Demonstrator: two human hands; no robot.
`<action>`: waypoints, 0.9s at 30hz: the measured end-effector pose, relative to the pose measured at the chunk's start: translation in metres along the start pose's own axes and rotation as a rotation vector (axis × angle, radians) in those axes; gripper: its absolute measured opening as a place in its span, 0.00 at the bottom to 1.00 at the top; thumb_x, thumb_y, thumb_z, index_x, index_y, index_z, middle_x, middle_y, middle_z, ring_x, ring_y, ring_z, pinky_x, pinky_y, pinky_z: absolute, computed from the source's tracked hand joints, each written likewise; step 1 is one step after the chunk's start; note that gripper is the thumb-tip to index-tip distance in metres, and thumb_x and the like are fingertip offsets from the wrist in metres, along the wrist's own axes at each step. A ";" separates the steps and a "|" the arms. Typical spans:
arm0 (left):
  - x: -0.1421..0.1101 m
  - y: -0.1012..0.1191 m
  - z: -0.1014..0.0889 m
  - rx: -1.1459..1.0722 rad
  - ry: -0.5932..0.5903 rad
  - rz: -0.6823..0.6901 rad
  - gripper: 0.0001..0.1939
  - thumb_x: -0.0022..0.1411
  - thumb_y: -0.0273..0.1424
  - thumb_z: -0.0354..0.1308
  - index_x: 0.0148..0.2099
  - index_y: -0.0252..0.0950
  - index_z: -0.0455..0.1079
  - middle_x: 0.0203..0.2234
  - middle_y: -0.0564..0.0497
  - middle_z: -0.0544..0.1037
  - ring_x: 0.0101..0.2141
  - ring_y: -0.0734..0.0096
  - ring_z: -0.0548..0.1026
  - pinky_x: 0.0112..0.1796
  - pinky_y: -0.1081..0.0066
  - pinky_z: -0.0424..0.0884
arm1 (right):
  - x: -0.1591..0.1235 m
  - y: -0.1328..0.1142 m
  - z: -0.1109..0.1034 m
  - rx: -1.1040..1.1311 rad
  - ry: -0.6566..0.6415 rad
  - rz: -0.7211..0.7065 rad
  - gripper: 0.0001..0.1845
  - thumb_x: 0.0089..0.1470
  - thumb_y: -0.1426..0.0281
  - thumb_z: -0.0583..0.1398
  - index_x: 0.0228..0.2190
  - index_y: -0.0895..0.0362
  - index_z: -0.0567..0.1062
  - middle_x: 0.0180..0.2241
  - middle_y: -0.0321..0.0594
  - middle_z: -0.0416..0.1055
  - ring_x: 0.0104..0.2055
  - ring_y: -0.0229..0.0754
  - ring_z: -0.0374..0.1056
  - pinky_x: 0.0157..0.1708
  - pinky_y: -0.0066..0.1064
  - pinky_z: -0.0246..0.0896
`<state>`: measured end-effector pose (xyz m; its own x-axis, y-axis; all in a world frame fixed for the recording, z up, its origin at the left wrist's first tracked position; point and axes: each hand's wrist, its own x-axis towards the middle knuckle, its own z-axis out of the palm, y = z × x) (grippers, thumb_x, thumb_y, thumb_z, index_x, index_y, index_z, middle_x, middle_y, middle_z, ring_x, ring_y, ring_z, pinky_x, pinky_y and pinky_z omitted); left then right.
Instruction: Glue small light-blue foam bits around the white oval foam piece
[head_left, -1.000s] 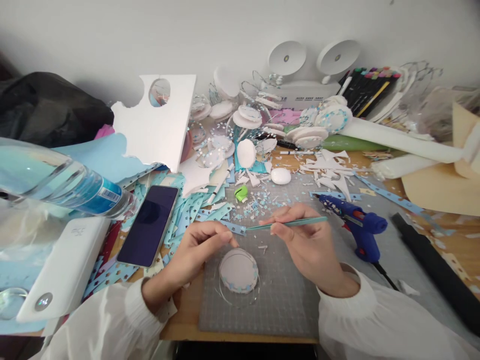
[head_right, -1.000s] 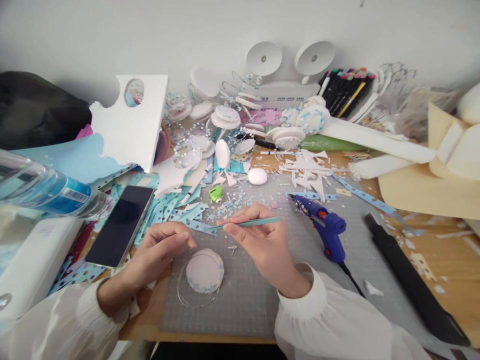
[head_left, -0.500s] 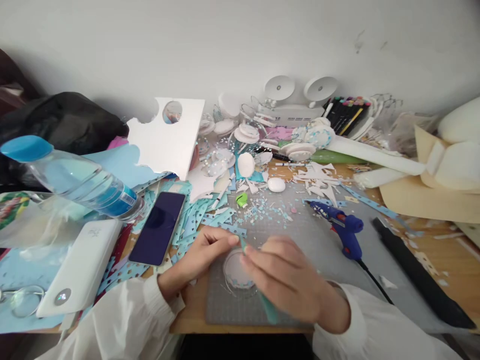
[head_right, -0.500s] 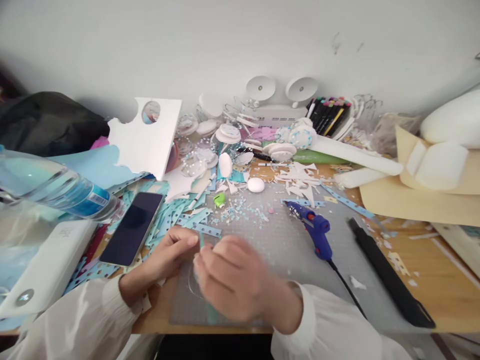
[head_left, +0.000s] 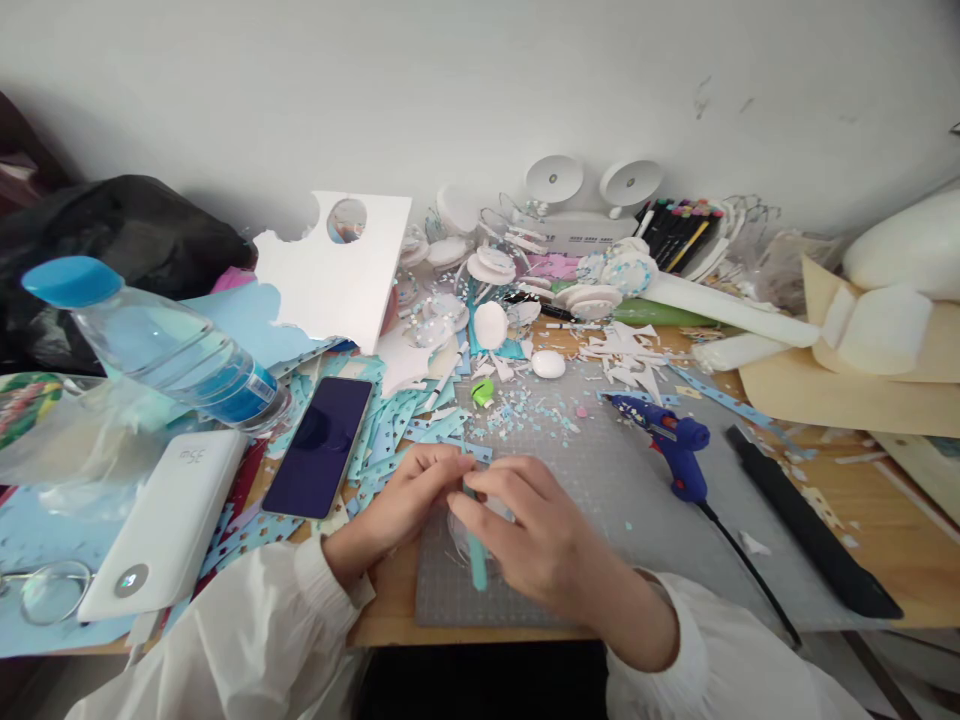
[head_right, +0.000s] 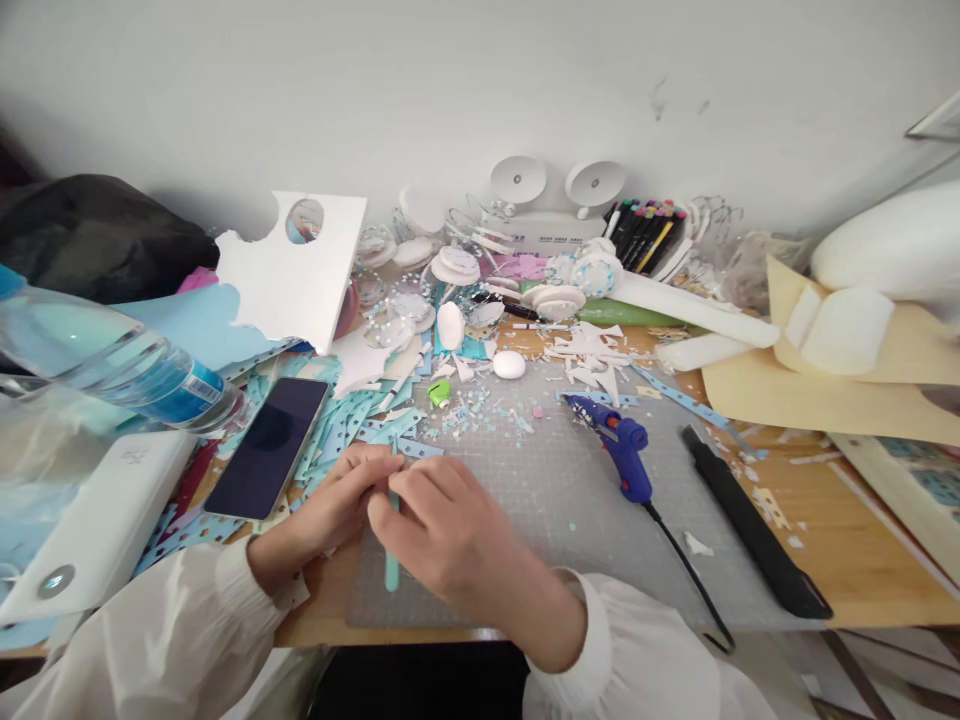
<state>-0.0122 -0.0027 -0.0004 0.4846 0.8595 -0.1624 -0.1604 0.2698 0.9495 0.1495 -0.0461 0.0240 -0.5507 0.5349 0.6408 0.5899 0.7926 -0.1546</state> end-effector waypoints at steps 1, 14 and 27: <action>0.001 0.000 0.000 0.009 0.035 0.006 0.23 0.59 0.40 0.57 0.17 0.35 0.58 0.12 0.59 0.53 0.17 0.80 0.49 0.20 0.73 0.48 | -0.003 0.002 -0.003 0.058 -0.037 0.023 0.14 0.58 0.79 0.54 0.45 0.61 0.72 0.39 0.47 0.73 0.42 0.44 0.68 0.42 0.38 0.67; 0.002 0.001 -0.005 0.122 -0.137 -0.065 0.24 0.62 0.42 0.50 0.17 0.36 0.58 0.13 0.55 0.57 0.19 0.75 0.56 0.24 0.72 0.54 | -0.107 0.065 -0.031 -0.586 0.382 0.955 0.28 0.49 0.65 0.59 0.49 0.67 0.62 0.46 0.63 0.63 0.48 0.63 0.62 0.47 0.60 0.55; 0.004 -0.005 -0.007 0.179 -0.158 -0.018 0.24 0.64 0.40 0.50 0.17 0.36 0.58 0.14 0.55 0.58 0.20 0.75 0.56 0.25 0.71 0.54 | -0.098 0.094 -0.051 -0.654 0.141 1.231 0.22 0.43 0.53 0.61 0.31 0.59 0.67 0.27 0.49 0.68 0.31 0.55 0.65 0.30 0.45 0.61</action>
<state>-0.0156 0.0024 -0.0077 0.6167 0.7729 -0.1494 -0.0018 0.1911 0.9816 0.2894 -0.0393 -0.0149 0.5549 0.7139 0.4272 0.8314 -0.4566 -0.3168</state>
